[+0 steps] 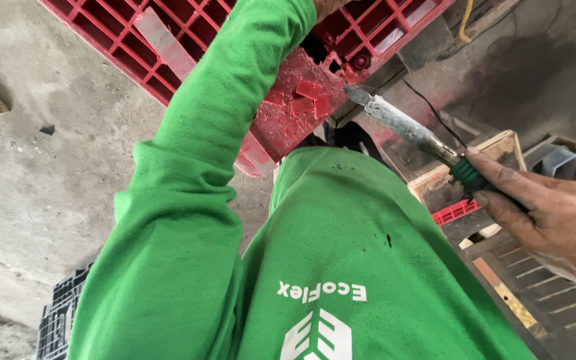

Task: The person uses a heated metal tool to cut and melt sections of a red plastic crate. They repeatedly press the tool into the plastic grid, remove melted pieces by hand, and continue cutting along the crate's structure.

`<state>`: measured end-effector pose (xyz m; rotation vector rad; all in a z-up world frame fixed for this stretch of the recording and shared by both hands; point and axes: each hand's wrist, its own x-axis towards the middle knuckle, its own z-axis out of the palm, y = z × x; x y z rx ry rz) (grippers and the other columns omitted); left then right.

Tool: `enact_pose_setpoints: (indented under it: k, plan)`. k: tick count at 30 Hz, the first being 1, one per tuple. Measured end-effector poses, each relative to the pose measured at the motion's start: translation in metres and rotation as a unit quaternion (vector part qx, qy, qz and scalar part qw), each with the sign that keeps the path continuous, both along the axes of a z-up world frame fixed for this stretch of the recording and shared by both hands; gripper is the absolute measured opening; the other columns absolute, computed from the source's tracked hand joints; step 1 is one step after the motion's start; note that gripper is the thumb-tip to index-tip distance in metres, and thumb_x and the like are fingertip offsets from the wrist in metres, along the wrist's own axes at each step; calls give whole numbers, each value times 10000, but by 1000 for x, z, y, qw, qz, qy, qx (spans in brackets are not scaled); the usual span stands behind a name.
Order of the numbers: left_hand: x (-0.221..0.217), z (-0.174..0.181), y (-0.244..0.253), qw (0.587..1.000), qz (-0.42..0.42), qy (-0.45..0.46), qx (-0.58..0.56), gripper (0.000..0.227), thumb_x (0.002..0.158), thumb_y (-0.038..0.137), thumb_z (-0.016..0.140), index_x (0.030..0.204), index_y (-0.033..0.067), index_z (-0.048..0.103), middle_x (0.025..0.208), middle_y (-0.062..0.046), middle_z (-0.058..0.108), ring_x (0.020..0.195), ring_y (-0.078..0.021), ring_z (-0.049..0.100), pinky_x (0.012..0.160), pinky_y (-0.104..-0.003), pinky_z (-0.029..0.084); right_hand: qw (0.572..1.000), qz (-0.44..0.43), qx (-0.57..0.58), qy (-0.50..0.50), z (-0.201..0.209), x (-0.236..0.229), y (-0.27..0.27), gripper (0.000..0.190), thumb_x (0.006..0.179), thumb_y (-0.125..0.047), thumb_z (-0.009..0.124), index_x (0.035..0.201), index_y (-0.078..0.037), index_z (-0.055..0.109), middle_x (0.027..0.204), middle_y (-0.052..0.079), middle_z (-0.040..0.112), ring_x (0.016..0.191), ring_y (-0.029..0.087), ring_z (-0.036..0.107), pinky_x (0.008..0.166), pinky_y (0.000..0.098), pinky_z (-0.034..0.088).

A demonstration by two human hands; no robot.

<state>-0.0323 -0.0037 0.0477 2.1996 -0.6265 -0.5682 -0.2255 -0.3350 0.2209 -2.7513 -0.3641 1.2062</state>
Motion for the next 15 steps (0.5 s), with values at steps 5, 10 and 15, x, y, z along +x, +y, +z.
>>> enact_pose_setpoints:
  k: [5,10,15]
  plan:
    - [-2,-3,4,1000,-3,6,6,332,1062,436,621,1025,119,713,804,-58,646,651,-178,585,579,-387,497,990,52,-114,61,-2,-4,17,682,972,-515,452,1621,-387,284,1272,41,731,838,259,798,704,376,668]
    - [-2,-2,4,1000,-4,5,5,328,1062,429,624,1021,115,711,807,-58,648,654,-175,587,579,-383,499,983,48,-142,109,-8,4,29,702,1007,-509,401,1667,-350,220,1330,62,700,840,246,807,697,337,694]
    - [-1,-1,9,1000,-4,3,6,324,1061,421,628,1018,111,710,810,-59,649,657,-173,588,580,-380,501,990,29,-119,77,-7,10,36,705,995,-543,397,1649,-331,241,1229,95,742,834,264,801,752,376,661]
